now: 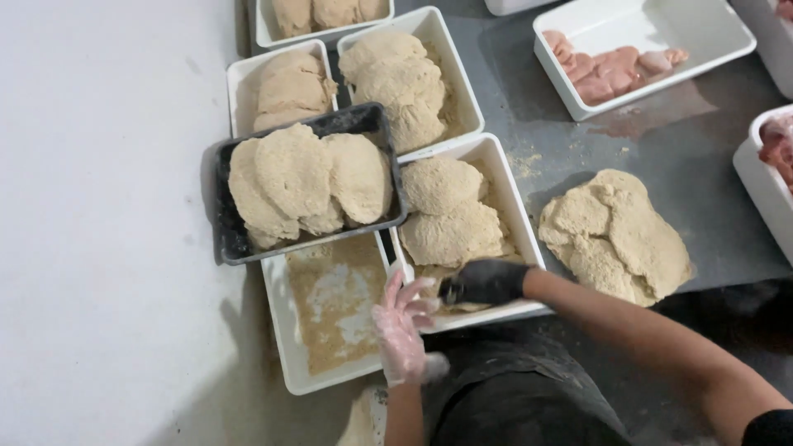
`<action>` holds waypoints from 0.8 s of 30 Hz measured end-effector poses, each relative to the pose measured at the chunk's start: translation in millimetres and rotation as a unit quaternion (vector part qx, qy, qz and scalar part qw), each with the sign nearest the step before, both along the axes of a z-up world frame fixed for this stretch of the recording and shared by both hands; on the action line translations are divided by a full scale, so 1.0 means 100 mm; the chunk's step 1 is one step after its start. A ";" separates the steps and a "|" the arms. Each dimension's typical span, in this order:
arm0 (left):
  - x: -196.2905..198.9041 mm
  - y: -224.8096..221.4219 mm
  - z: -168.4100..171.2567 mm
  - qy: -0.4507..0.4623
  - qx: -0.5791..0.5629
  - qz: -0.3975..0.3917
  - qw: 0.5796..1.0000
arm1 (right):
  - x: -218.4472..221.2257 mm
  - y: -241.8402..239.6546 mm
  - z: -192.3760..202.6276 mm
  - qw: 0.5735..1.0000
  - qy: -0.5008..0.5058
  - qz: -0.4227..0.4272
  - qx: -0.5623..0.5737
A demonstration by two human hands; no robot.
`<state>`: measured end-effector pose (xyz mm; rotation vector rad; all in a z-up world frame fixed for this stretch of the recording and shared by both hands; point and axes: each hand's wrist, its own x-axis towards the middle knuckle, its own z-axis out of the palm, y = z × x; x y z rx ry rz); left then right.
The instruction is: Breading raw chicken pieces and organizing them into plastic trays on a production floor.
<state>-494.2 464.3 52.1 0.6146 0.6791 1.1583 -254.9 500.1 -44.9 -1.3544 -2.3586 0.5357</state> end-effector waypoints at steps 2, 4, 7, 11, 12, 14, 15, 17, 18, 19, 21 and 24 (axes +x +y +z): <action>-0.29 -0.04 -0.24 0.123 0.145 -0.046 0.981 | 0.27 0.81 0.21 0.949 0.014 -0.139 -0.282; -0.50 0.03 -0.40 0.091 0.054 -0.042 0.994 | 0.53 1.27 0.20 0.936 0.018 -0.245 -0.254; -0.74 0.08 -0.66 0.135 -0.100 -0.041 0.985 | 0.76 1.77 0.01 0.889 0.014 -0.361 -0.281; -0.84 0.18 0.11 0.216 -0.284 0.009 0.934 | 0.74 1.91 0.05 0.855 -0.039 -0.394 -0.335; -0.93 0.20 -0.08 0.214 -0.293 0.003 0.932 | 0.77 1.93 0.03 0.850 -0.044 -0.398 -0.342; -1.07 0.22 -0.45 0.180 -0.183 -0.044 0.965 | 0.85 1.94 0.02 0.850 -0.051 -0.422 -0.311; -1.07 0.26 -0.47 0.178 -0.190 -0.050 0.964 | 0.90 1.89 -0.02 0.846 -0.057 -0.426 -0.317; -1.07 0.41 -0.51 0.134 -0.180 -0.064 0.972 | 1.00 1.89 -0.06 0.794 0.139 -0.510 -0.301; -1.04 0.49 -0.43 0.134 -0.176 -0.068 0.973 | 0.99 1.87 -0.02 0.793 0.140 -0.513 -0.297; -1.00 0.55 -0.34 0.130 -0.201 -0.051 0.970 | 0.98 1.84 0.03 0.775 0.197 -0.490 -0.348; -0.99 0.65 -0.31 0.126 -0.223 -0.036 0.966 | 1.03 1.81 -0.04 0.752 0.255 -0.464 -0.393; -1.02 0.73 -0.46 0.123 -0.119 -0.056 0.984 | 1.04 1.78 -0.07 0.695 0.338 -0.544 -0.328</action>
